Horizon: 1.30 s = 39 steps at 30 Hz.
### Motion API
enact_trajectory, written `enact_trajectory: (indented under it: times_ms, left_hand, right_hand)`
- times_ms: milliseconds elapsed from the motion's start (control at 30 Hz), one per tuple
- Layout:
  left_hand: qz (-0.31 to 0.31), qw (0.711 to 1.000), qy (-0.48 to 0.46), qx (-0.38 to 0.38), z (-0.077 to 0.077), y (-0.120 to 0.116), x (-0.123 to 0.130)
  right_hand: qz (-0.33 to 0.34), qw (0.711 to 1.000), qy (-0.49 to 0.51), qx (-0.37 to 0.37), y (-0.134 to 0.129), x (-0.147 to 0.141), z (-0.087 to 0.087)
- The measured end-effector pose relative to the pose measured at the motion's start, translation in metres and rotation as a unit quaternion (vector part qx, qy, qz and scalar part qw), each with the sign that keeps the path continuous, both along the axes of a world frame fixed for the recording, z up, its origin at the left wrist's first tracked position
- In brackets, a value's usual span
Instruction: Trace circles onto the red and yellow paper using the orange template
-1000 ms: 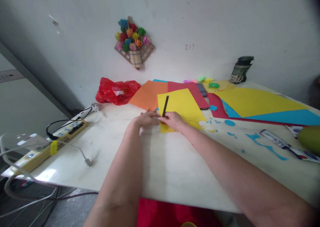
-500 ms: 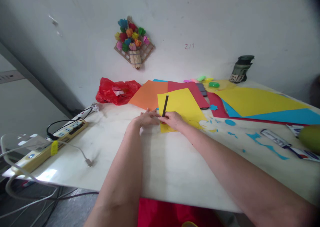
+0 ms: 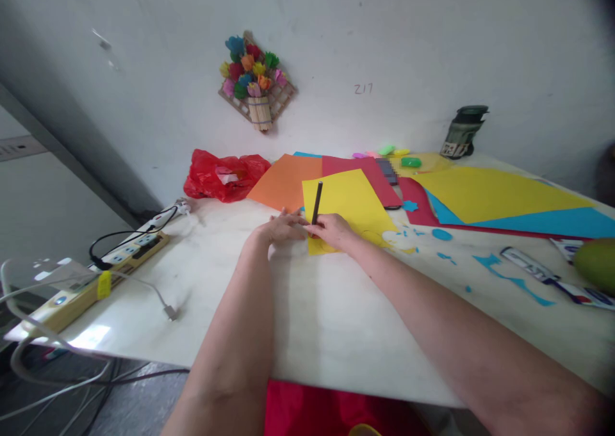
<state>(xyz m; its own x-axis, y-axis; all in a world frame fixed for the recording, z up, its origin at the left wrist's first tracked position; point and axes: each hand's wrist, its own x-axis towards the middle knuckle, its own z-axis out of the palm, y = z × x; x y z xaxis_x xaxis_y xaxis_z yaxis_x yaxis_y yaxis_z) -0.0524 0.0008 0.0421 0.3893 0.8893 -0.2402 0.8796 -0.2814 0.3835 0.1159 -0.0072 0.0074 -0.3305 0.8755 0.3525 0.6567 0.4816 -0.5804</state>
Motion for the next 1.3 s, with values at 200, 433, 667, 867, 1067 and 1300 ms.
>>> enact_trajectory:
  times_ms: [200, 433, 667, 867, 1067, 1300]
  left_hand:
    - [0.014, 1.0, -0.006, 0.0, 0.0008, -0.0007, 0.0011]
    - [0.009, 1.0, -0.005, 0.002, -0.0005, 0.0001, 0.0001]
    - [0.004, 1.0, 0.0, 0.007, -0.0015, 0.0, 0.0]
    - [0.006, 1.0, 0.0, 0.003, -0.0005, 0.0004, 0.0006]
    - [0.014, 1.0, -0.006, 0.001, -0.0012, 0.001, 0.0002]
    - [0.01, 1.0, -0.012, 0.001, -0.001, 0.0009, -0.0001]
  right_hand:
    - [0.008, 1.0, 0.004, -0.011, -0.0006, 0.0008, 0.0008]
    - [0.007, 1.0, 0.008, -0.013, -0.0015, 0.0005, 0.0018]
    - [0.013, 1.0, 0.009, -0.018, 0.0002, 0.001, 0.0004]
    - [0.015, 0.999, 0.025, -0.034, -0.0009, 0.0012, 0.0018]
    - [0.007, 0.999, 0.023, -0.031, 0.0002, 0.0015, 0.001]
    - [0.012, 0.999, 0.02, -0.035, 0.0011, 0.0021, 0.0002]
